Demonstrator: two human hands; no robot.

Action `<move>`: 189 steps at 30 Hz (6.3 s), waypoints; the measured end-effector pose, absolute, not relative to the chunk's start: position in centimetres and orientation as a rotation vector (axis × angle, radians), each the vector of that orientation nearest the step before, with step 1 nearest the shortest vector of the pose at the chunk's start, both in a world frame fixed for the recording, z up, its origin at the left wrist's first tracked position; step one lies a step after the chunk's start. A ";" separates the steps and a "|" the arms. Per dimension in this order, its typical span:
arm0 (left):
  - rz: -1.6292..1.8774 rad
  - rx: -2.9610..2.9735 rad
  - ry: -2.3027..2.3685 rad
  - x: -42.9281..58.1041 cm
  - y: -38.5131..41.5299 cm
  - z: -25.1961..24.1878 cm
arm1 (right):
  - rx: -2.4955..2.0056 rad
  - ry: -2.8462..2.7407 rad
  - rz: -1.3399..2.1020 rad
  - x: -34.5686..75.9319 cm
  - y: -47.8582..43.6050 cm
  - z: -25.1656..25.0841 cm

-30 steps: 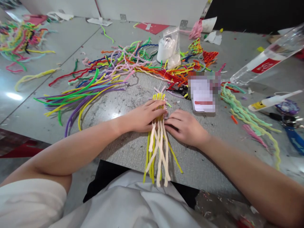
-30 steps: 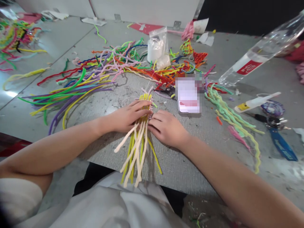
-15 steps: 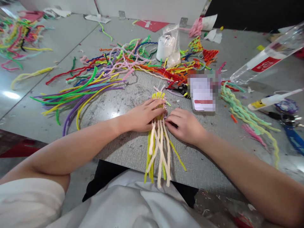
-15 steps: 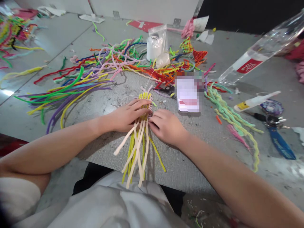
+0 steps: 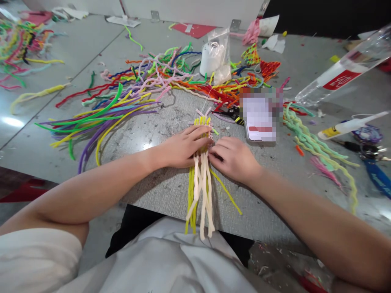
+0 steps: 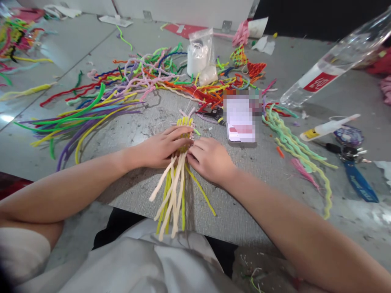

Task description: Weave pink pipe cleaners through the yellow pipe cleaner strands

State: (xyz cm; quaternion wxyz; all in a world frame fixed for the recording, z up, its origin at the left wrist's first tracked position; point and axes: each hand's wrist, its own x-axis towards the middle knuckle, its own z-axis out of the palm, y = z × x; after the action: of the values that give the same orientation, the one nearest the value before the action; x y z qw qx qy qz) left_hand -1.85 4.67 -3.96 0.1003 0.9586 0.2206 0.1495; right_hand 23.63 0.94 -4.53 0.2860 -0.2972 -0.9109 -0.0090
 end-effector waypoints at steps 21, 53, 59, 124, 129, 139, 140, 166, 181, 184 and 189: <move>0.290 2.804 0.854 -3.2 3.0 -0.8 | -0.697 -2.557 0.123 23.4 1.0 -4.0; 0.468 2.612 0.508 -3.2 3.1 -1.0 | -0.641 -2.545 0.108 24.0 -0.2 -4.0; 0.463 2.607 0.558 -2.9 2.9 -1.4 | -0.646 -2.498 0.235 24.1 -0.1 -4.0; -0.083 2.628 1.101 -1.3 1.1 1.3 | -0.768 -2.486 0.390 23.2 0.9 -3.2; -0.003 2.604 1.054 -1.6 1.4 0.9 | -0.802 -2.518 0.409 23.2 1.0 -2.8; -0.023 2.663 1.000 -1.9 1.5 1.5 | -0.714 -2.591 0.312 22.7 0.6 -1.9; -0.030 2.662 0.988 -1.9 1.4 1.5 | -0.710 -2.575 0.308 22.7 0.6 -2.0; 0.106 2.667 0.973 -2.2 1.4 1.1 | -0.724 -2.394 0.446 24.5 -0.4 -2.7; 0.148 2.604 1.100 -1.2 0.1 0.1 | -0.909 -2.456 0.446 23.3 -0.8 -2.3; 0.135 2.607 1.092 -1.2 0.0 0.1 | -0.897 -2.494 0.428 23.3 -0.4 -2.2; 0.115 2.608 1.101 -1.2 0.0 0.2 | -0.889 -2.553 0.369 23.5 0.1 -2.1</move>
State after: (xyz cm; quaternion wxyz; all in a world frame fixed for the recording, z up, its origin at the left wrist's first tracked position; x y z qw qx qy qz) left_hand -1.16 -0.05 0.24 0.1538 0.9096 0.3839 0.0401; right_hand 23.53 0.08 -2.08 0.2053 -0.3188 -0.9158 0.1325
